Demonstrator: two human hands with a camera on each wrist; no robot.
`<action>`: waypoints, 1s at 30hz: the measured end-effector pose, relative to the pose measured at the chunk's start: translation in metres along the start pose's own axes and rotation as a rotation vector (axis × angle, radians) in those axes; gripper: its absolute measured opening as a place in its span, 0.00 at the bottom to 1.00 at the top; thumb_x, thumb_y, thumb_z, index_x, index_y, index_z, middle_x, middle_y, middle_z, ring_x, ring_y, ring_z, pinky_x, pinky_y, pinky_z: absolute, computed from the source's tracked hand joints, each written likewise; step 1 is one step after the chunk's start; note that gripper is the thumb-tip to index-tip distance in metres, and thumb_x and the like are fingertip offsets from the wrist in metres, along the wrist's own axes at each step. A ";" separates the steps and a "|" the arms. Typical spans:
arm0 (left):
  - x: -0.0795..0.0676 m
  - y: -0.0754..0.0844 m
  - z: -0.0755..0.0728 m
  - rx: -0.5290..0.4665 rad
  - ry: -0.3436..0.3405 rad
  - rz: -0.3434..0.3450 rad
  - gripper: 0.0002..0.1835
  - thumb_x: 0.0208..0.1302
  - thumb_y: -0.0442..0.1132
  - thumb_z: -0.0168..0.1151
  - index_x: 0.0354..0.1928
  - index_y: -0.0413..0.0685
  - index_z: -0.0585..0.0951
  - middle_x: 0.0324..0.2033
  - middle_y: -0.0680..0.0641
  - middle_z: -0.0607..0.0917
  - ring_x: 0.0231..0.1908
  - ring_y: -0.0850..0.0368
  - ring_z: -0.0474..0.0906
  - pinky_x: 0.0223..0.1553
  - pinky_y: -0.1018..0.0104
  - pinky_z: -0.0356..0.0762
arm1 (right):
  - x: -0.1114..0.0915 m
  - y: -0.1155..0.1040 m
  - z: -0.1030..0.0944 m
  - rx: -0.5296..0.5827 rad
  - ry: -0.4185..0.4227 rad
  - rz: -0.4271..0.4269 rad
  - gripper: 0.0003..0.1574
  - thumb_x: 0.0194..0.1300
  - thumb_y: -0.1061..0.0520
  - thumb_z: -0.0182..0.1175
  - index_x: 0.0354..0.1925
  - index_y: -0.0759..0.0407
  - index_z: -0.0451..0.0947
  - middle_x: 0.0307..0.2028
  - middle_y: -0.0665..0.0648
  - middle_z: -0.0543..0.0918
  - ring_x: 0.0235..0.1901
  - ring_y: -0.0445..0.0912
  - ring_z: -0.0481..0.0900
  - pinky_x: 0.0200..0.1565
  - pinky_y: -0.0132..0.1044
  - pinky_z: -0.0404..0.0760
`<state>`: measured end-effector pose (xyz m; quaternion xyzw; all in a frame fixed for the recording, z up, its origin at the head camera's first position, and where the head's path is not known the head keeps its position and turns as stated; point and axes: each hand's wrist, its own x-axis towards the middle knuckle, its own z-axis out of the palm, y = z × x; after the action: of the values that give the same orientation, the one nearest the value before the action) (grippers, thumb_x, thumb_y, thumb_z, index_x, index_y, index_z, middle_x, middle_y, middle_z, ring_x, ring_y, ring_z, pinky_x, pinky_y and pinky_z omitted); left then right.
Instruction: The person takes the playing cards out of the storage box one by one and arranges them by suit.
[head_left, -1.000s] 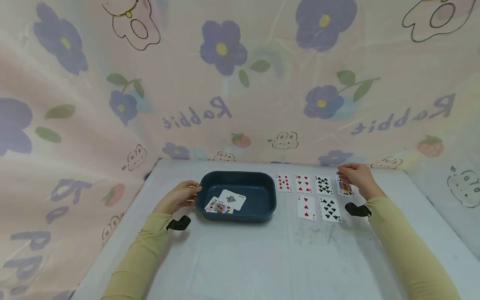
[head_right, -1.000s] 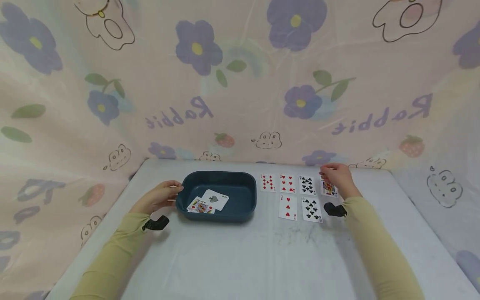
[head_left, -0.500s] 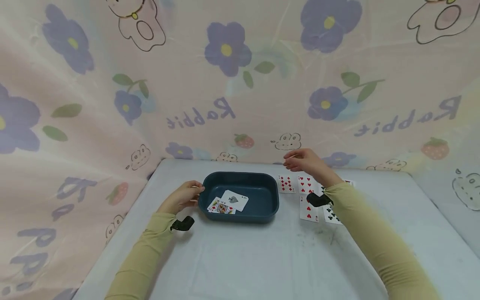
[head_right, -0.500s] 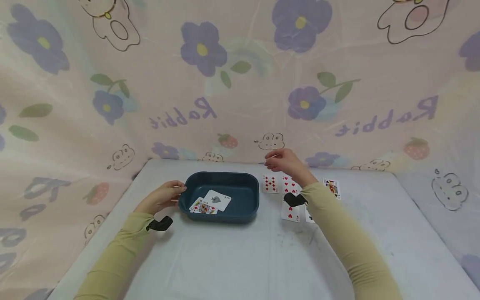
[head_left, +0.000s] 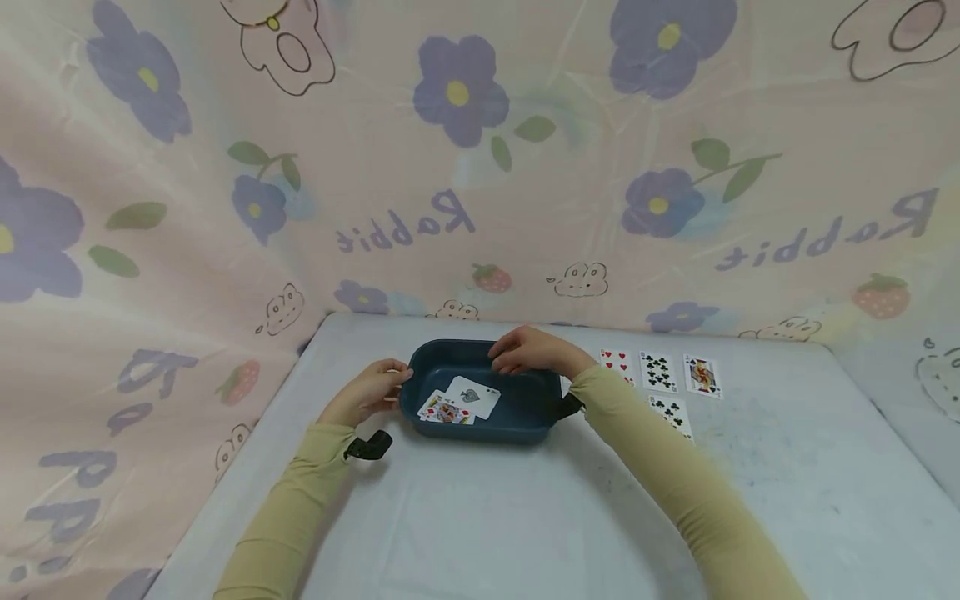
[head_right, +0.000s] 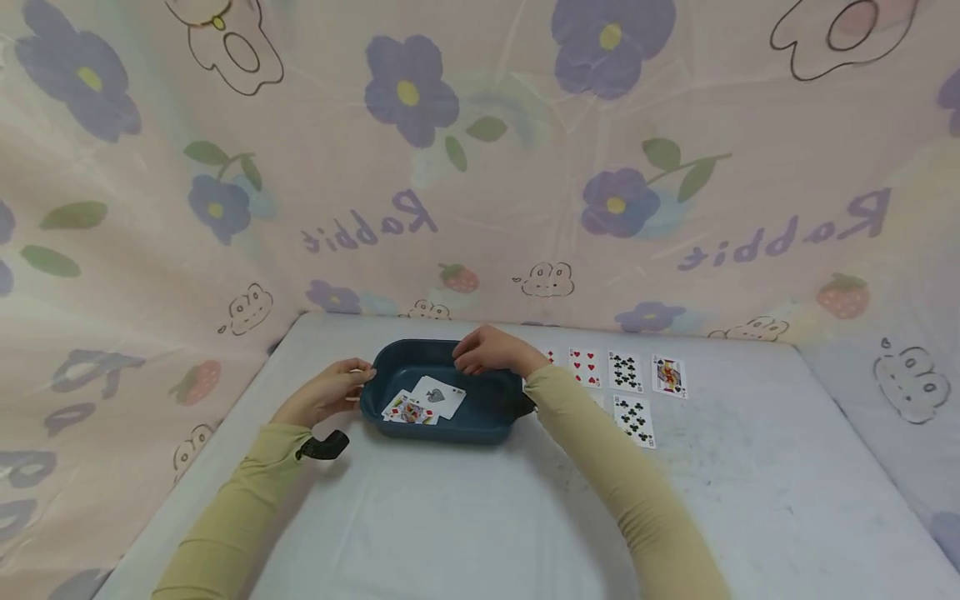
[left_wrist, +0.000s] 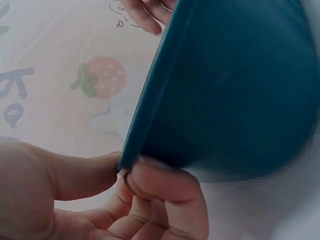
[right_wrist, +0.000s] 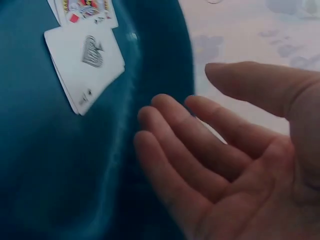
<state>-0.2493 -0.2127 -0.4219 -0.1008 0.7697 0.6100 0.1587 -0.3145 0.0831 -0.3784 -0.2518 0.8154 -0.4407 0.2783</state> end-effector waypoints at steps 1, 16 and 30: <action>0.000 0.000 0.001 0.000 -0.002 0.002 0.10 0.73 0.39 0.51 0.48 0.39 0.69 0.31 0.47 0.72 0.28 0.56 0.71 0.29 0.67 0.73 | 0.003 0.000 0.003 -0.012 -0.007 0.007 0.23 0.66 0.60 0.59 0.56 0.72 0.73 0.45 0.63 0.82 0.47 0.59 0.79 0.49 0.46 0.78; 0.001 -0.001 -0.001 -0.015 -0.003 0.002 0.10 0.73 0.39 0.51 0.48 0.40 0.69 0.33 0.46 0.72 0.29 0.56 0.72 0.30 0.65 0.74 | 0.029 0.010 0.020 -0.119 0.037 0.103 0.19 0.63 0.63 0.62 0.51 0.70 0.78 0.38 0.57 0.83 0.36 0.46 0.79 0.44 0.40 0.79; 0.000 0.000 0.000 -0.009 -0.010 0.000 0.09 0.72 0.39 0.52 0.46 0.40 0.69 0.32 0.47 0.72 0.29 0.57 0.72 0.29 0.67 0.72 | 0.038 0.016 0.036 -0.269 0.040 0.156 0.21 0.55 0.58 0.71 0.47 0.63 0.80 0.41 0.54 0.80 0.38 0.45 0.78 0.41 0.37 0.79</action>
<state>-0.2488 -0.2127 -0.4219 -0.0985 0.7663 0.6138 0.1621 -0.3201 0.0456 -0.4175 -0.2140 0.8895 -0.3094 0.2591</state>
